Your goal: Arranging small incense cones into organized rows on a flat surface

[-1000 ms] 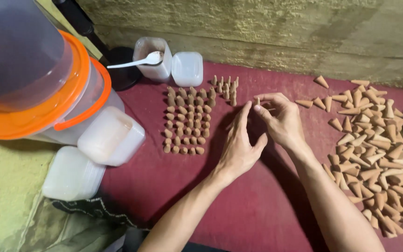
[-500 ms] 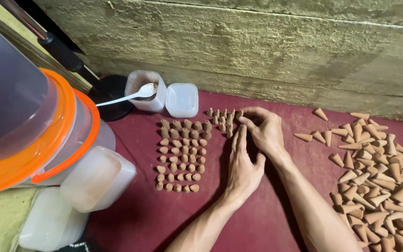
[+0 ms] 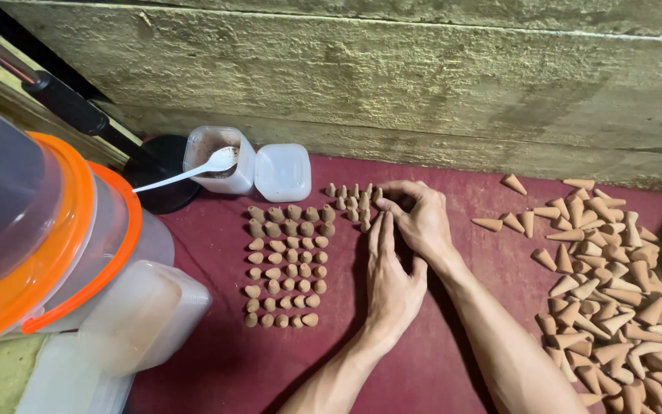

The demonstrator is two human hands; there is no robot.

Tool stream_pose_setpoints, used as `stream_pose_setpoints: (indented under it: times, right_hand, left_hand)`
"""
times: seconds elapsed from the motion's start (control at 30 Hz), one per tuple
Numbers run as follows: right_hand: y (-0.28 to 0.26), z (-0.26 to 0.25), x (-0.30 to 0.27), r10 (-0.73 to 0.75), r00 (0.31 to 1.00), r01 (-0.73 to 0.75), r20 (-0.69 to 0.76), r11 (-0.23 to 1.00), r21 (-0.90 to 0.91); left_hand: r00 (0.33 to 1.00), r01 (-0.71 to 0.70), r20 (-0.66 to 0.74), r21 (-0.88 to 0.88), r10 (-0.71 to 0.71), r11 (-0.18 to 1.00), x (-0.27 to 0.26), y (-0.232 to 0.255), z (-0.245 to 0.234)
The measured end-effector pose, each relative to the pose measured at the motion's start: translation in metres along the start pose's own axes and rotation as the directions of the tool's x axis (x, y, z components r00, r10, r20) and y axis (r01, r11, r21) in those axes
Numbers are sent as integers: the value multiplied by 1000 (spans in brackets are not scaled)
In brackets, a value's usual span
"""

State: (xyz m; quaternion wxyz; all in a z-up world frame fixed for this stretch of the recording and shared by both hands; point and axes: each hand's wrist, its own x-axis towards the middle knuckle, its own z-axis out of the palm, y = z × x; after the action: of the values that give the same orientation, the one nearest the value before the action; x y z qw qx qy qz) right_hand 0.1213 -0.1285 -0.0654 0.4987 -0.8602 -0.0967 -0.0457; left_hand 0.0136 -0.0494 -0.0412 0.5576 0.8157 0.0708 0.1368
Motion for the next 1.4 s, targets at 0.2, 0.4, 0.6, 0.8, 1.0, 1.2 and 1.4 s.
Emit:
stream_pose_setpoints:
  times: [0.2, 0.4, 0.6, 0.8, 1.0, 1.2, 1.4]
  right_hand:
    - [-24, -4, -3, -17, 1000, 18, -20, 999, 47]
    - [-25, -13, -6, 26, 1000, -22, -18, 986, 168]
    - [-19, -47, -21, -114, 988, 113, -100, 994, -17]
    - [2, -115, -67, -201, 976, 183, -86, 966, -182]
    - [-14, -187, -130, -121, 992, 115, -19, 972, -204]
    - [65, -235, -172, -34, 973, -57, -227, 924, -379]
    - [53, -276, -188, 22, 880, -205, -474, 918, -338]
  left_hand:
    - [1000, 5, 11, 28, -5, 1000, -1, -6, 2]
    - [993, -120, 26, 62, 119, 991, -5, -10, 6]
    - [959, -246, 141, -20, 246, 969, -11, -4, 4]
    - [769, -448, 467, -93, 436, 889, -34, 22, 5]
    - [683, -527, 596, 1, 423, 850, -60, 13, 32]
    - [662, -459, 657, -24, 360, 888, -66, 69, 56]
    - [589, -533, 614, -193, 525, 824, -59, 76, 133]
